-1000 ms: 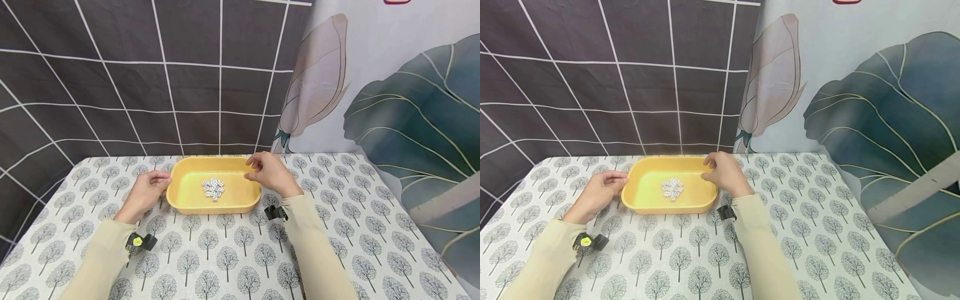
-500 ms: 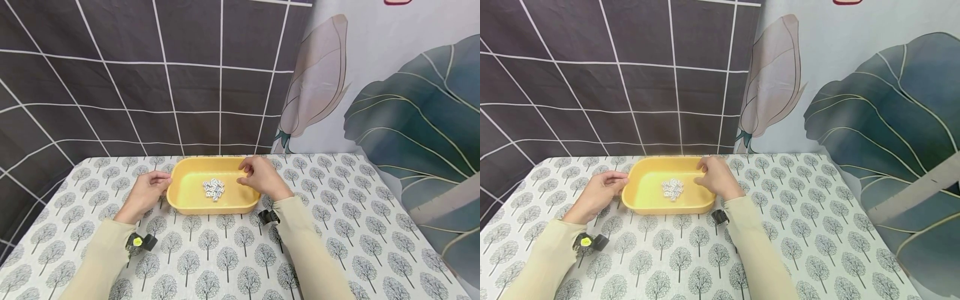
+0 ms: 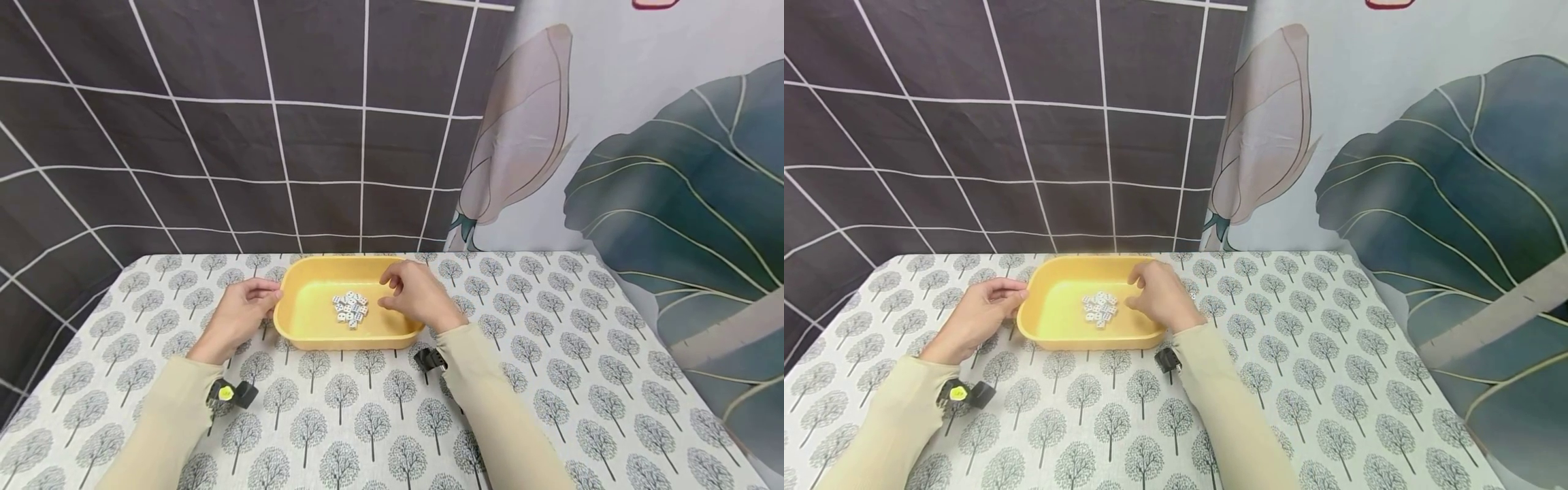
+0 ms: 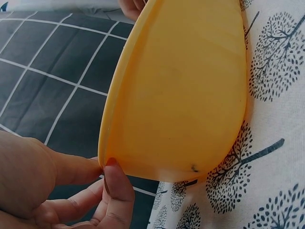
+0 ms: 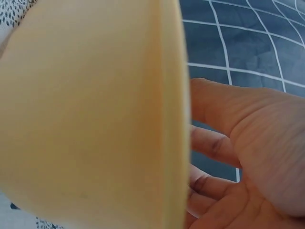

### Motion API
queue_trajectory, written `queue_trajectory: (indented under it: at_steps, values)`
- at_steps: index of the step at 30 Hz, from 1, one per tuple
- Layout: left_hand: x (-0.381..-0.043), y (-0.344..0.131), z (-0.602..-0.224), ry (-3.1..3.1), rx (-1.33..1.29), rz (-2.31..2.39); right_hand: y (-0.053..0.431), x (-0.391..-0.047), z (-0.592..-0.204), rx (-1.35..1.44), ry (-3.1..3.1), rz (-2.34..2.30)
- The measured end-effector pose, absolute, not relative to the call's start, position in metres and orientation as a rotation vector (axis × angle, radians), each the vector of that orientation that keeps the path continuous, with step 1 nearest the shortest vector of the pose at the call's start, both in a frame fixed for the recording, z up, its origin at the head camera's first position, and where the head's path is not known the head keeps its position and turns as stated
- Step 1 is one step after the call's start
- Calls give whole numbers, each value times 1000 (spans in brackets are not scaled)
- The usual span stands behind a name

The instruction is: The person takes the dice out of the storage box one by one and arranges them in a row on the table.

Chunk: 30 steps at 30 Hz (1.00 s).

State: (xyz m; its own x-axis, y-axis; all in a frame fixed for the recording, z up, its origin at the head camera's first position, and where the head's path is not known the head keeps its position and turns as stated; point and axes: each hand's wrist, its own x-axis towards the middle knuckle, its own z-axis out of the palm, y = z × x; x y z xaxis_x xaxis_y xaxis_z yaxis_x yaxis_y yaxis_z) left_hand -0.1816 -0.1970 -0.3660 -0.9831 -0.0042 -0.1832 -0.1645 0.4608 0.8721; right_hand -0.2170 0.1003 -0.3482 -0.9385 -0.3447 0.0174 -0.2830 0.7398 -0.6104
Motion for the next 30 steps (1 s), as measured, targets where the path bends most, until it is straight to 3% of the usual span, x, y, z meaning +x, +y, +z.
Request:
queue_trajectory:
  at_steps: [30]
  values:
    - [-182, -198, -369, 2539, -134, 1594, 77, -219, -370, -447, 2796, -865]
